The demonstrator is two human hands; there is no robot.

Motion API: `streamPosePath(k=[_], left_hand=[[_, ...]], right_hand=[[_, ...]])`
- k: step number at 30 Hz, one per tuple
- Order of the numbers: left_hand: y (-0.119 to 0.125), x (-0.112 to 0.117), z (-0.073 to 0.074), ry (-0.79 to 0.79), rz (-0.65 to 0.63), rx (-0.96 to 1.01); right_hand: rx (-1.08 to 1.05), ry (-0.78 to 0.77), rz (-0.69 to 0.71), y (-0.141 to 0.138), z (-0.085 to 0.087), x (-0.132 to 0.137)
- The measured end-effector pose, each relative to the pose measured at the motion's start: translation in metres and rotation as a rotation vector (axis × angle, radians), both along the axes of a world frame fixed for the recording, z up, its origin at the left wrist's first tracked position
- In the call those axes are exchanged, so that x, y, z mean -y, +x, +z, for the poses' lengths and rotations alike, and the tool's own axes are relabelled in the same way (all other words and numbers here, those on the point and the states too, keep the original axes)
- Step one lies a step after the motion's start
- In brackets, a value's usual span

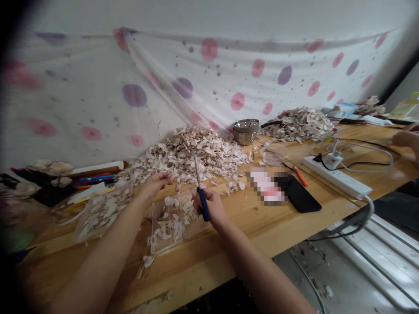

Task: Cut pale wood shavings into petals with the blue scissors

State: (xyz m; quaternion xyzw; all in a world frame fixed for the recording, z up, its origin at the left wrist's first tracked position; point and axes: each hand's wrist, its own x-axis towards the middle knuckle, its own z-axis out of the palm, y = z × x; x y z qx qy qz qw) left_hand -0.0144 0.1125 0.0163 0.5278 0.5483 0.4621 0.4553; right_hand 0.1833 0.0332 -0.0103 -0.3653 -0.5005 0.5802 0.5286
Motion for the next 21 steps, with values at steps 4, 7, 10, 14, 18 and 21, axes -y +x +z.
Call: streamPosePath(k=[4,7,10,14,18,21], left_hand=[[0.006,0.037,0.008,-0.127,-0.085,0.098],[0.012,0.070,0.007,-0.282,-0.181,0.171],[0.014,0.093,-0.002,-0.306,-0.272,0.164],[0.005,0.107,-0.011,0.147,-0.187,-0.231],[-0.007,0.116,-0.007,0.895,-0.118,-0.798],[-0.011,0.121,-0.006,1.183,-0.115,-0.999]], right_hand=[[0.055,-0.033,0.001,-0.003,0.001,0.001],[0.031,-0.036,-0.015,-0.003,0.004,0.002],[0.042,0.004,0.004,-0.003,0.006,0.003],[0.071,0.008,0.131,-0.002,0.004,0.006],[0.111,-0.003,0.319,-0.004,0.005,0.012],[0.135,0.001,0.386,-0.006,0.006,0.015]])
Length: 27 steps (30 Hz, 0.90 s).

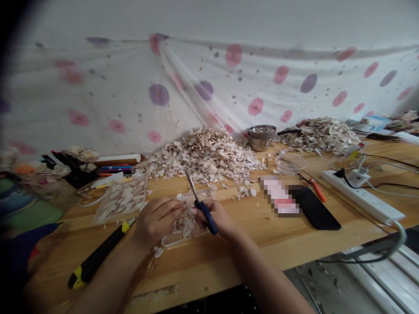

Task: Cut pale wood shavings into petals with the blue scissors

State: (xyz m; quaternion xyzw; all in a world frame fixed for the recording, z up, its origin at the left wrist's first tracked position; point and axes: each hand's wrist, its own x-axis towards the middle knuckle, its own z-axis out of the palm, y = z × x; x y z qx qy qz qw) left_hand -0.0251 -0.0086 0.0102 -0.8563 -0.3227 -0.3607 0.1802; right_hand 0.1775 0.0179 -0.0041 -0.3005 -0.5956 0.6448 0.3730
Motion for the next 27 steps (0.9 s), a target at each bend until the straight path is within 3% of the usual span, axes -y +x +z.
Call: streamPosePath(k=[5,8,10,13,16,18,22,27], left_hand=[[0.004,-0.001,-0.010,0.146,0.034,-0.041],[0.012,-0.003,-0.014,0.088,0.056,0.057],[0.019,-0.003,-0.016,-0.057,0.100,0.190],[0.031,-0.001,-0.017,-0.399,0.170,0.548],[0.041,0.004,-0.019,-0.759,0.122,0.873],[0.045,0.007,-0.020,-0.927,0.079,0.981],[0.049,0.008,-0.022,-1.072,0.012,1.086],[0.054,0.006,-0.017,-1.242,0.010,1.146]], right_hand=[[0.018,-0.006,0.006,-0.001,-0.002,0.001],[0.023,0.006,-0.073,0.000,-0.001,0.000],[0.033,0.022,-0.138,0.000,0.000,0.000],[0.047,0.105,-0.252,0.000,-0.001,0.000],[0.106,0.281,-0.396,-0.001,-0.006,0.001],[0.170,0.415,-0.475,0.000,-0.010,0.001],[0.244,0.569,-0.486,0.000,-0.015,0.002],[0.238,0.524,-0.387,-0.001,-0.014,0.003]])
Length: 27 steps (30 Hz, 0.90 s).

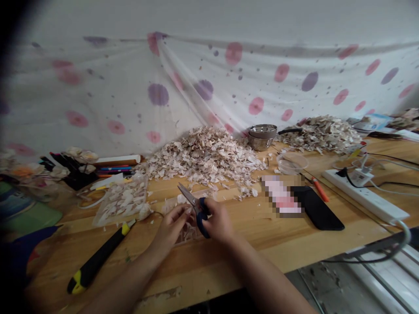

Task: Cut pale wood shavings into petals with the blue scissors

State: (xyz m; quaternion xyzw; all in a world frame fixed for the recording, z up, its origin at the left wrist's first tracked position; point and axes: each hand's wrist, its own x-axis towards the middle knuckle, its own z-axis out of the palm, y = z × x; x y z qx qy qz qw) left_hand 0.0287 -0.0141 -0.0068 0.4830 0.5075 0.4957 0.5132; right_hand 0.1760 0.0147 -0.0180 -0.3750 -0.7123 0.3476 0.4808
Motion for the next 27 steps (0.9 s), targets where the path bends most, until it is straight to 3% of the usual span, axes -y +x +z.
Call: streamPosePath(k=[6,11,17,21,27], left_hand=[[0.001,0.004,0.009,-0.023,-0.059,0.049],[-0.001,0.003,0.009,0.010,0.003,0.005],[-0.004,-0.001,0.005,-0.004,0.062,-0.025],[-0.015,-0.005,0.003,0.100,0.199,-0.059],[-0.031,-0.008,0.017,0.156,0.361,0.099]], right_hand=[[-0.183,-0.224,-0.004,0.000,0.003,-0.002],[-0.310,-0.430,0.050,-0.003,0.011,-0.003],[-0.343,-0.468,0.079,-0.004,0.016,-0.001],[-0.401,-0.441,0.103,-0.006,0.016,0.000],[-0.329,-0.502,0.258,-0.012,0.009,0.003]])
